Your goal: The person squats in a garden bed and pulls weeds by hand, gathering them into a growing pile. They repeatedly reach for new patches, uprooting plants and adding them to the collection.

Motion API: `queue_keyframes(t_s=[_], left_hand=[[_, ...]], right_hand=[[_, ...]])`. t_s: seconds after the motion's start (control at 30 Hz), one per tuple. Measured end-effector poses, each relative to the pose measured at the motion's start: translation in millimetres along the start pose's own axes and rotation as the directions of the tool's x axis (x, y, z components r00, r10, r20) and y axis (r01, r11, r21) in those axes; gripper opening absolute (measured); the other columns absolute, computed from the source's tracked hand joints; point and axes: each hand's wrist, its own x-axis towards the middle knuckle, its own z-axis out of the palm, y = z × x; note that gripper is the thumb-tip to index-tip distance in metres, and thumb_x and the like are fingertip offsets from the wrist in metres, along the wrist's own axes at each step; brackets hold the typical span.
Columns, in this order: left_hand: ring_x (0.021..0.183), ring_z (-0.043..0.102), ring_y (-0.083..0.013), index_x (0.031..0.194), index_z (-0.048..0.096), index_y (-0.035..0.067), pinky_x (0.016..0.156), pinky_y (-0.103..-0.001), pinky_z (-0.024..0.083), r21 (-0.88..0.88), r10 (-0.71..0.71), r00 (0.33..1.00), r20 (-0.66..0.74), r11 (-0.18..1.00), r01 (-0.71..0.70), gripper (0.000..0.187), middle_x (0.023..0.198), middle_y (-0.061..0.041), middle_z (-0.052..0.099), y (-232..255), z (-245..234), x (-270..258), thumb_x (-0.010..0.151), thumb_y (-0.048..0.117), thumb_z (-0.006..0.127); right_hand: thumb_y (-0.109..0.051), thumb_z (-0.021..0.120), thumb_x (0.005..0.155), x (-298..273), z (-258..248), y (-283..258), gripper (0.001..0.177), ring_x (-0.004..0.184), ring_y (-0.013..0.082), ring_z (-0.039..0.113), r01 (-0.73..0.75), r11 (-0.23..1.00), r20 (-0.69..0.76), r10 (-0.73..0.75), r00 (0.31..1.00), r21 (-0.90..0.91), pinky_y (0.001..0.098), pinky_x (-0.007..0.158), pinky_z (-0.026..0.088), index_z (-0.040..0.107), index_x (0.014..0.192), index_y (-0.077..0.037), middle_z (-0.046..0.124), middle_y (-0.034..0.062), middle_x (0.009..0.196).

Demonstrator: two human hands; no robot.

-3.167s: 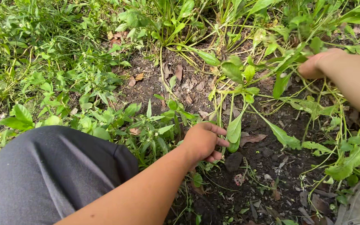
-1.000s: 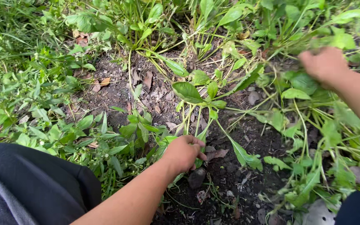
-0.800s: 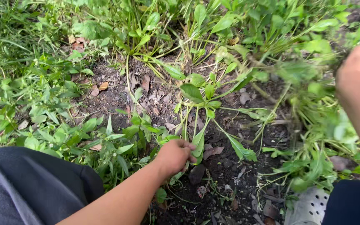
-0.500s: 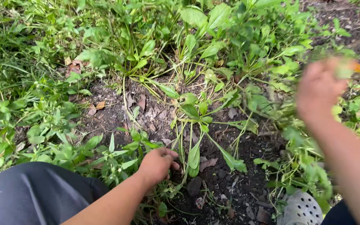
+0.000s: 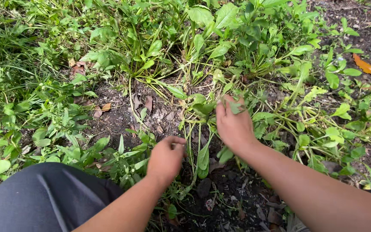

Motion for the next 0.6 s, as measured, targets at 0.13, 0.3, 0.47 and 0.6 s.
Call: queue_keyframes(t_s=[0.13, 0.3, 0.47, 0.6], left_hand=[[0.077, 0.076, -0.0207, 0.109, 0.076, 0.018, 0.076, -0.036, 0.056, -0.004, 0.133, 0.989, 0.068, 0.991, -0.133, 0.029, 0.084, -0.007, 0.08, 29, 32, -6, 0.091, 0.024, 0.054], [0.091, 0.072, -0.03, 0.127, 0.064, 0.014, 0.082, -0.041, 0.054, 0.094, 0.121, 0.987, 0.106, 0.987, -0.131, 0.045, 0.1, -0.016, 0.076, 84, 76, -8, 0.087, 0.033, 0.067], [0.107, 0.069, -0.0312, 0.139, 0.053, 0.007, 0.094, -0.041, 0.052, 0.167, 0.086, 0.951, 0.298, 0.976, -0.14, 0.065, 0.117, -0.021, 0.071, 136, 105, -33, 0.085, 0.035, 0.075], [0.094, 0.073, -0.0323, 0.125, 0.067, 0.006, 0.086, -0.042, 0.056, 0.096, -0.033, 0.913, 0.408, 0.995, -0.007, 0.044, 0.104, -0.02, 0.075, 166, 87, -82, 0.085, 0.023, 0.064]], right_hand=[[-0.036, 0.039, 0.109, 3, 14, 8, 0.034, 0.065, 0.0315, 0.059, -0.293, 0.939, 0.008, 0.297, 0.955, 0.18, 0.0504, 0.067, 0.052, 0.057, 0.118, -0.008, 0.059, 0.0128, 0.074], [-0.04, 0.042, 0.106, 15, -15, 34, 0.035, 0.052, 0.0187, 0.046, -0.64, 0.529, 0.368, 0.534, 0.762, 0.558, 0.0368, 0.044, 0.04, 0.054, 0.1, -0.007, 0.049, 0.006, 0.069], [-0.022, 0.039, 0.103, 11, -93, 66, 0.017, 0.05, 0.0137, 0.033, -0.768, 0.08, 0.507, 0.707, 0.493, 0.635, 0.0307, 0.043, 0.022, 0.048, 0.091, -0.014, 0.04, 0.0018, 0.067], [-0.022, 0.039, 0.102, -7, -169, 75, 0.016, 0.049, 0.0134, 0.028, -0.702, -0.195, 0.493, 0.833, 0.251, 0.685, 0.0305, 0.043, 0.02, 0.046, 0.09, -0.016, 0.035, 0.0015, 0.067]])
